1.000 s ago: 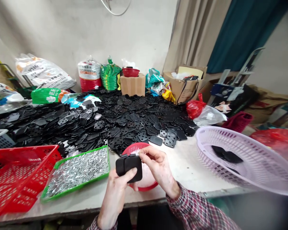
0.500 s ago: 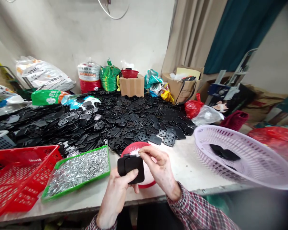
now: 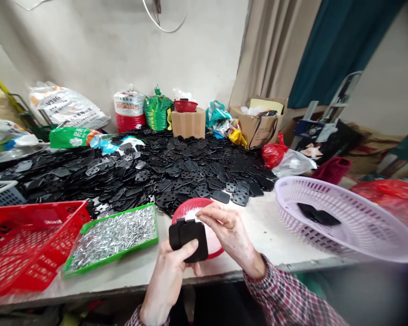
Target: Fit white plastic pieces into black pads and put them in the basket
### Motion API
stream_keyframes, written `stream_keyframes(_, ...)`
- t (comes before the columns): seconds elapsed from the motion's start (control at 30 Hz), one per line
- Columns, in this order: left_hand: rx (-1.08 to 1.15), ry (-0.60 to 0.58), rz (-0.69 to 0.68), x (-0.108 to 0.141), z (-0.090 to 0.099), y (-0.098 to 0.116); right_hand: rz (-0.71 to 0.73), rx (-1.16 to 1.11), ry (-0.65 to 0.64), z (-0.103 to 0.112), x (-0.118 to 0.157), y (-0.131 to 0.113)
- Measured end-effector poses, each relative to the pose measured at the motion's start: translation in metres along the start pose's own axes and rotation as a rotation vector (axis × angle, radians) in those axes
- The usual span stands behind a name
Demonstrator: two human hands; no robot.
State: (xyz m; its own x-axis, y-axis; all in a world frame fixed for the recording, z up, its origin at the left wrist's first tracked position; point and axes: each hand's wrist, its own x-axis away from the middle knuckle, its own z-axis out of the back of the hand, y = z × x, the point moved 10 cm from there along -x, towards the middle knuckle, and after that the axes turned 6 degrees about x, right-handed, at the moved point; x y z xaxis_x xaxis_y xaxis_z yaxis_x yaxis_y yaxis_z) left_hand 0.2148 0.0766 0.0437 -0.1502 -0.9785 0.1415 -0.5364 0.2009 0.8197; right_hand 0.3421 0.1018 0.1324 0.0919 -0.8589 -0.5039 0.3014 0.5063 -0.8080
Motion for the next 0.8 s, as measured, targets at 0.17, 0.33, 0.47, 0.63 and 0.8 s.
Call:
stream_keyframes(0.17,0.006,-0.027,0.022,0.000,0.000,-0.003,0.014,-0.025,-0.030,-0.002,0.001,-0.006)
stream_keyframes(0.33,0.022,-0.033,0.044,0.000,0.003,-0.006,-0.078,-0.106,-0.037,0.002,-0.001,-0.002)
stream_keyframes(0.47,-0.039,-0.066,0.038,0.000,0.002,-0.007,-0.011,0.018,-0.160,-0.004,-0.003,-0.012)
stream_keyframes(0.63,-0.016,-0.042,0.055,-0.002,0.005,-0.009,0.058,0.136,-0.188,-0.001,-0.006,-0.018)
stream_keyframes(0.8,0.002,-0.032,0.082,0.000,0.008,-0.012,0.055,0.125,-0.226,-0.005,-0.005,-0.014)
